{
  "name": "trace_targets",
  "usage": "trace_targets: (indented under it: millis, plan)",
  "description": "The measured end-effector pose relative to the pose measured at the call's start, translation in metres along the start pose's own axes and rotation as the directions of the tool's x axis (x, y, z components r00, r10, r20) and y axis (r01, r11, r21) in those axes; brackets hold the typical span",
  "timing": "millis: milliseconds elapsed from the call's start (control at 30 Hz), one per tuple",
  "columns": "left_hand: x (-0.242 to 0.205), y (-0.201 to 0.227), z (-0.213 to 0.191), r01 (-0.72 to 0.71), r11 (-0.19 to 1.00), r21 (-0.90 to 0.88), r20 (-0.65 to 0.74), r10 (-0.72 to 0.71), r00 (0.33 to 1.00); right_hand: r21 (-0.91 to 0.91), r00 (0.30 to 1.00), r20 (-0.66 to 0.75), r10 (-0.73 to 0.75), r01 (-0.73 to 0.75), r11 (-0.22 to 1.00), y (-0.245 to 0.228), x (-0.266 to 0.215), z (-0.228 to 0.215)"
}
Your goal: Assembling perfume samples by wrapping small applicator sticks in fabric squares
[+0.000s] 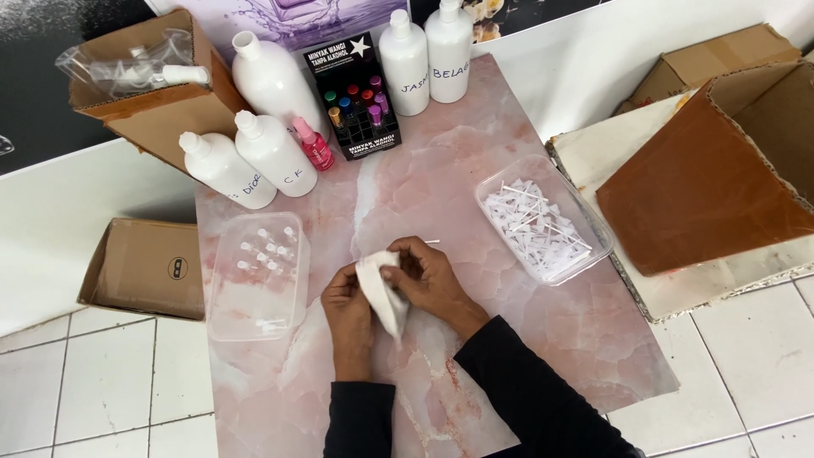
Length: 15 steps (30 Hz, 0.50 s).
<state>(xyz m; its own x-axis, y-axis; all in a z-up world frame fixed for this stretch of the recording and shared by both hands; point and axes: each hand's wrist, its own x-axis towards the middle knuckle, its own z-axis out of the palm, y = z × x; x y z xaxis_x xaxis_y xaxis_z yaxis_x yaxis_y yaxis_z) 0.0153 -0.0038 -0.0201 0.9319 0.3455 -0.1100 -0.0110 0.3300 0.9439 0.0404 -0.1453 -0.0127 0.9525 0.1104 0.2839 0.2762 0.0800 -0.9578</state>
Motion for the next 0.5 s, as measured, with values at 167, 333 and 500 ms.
trace_targets:
  millis: [167, 333, 500]
  plan:
    - [0.0, 0.012, 0.006, 0.013, 0.999, 0.041, -0.009, -0.013, 1.0, -0.117, 0.976, 0.06, -0.208, 0.213, 0.97, -0.035, 0.007, -0.001]
    - [-0.004, 0.021, 0.011, -0.017, 0.997, 0.073, 0.029, 0.015, 0.999, -0.054, 0.981, 0.041, -0.191, 0.193, 0.98, -0.04, 0.004, 0.004]
    - [-0.004, 0.025, 0.011, -0.127, 0.975, 0.183, 0.138, 0.102, 0.985, 0.092, 0.998, -0.031, 0.047, -0.044, 0.995, -0.004, 0.002, 0.0]
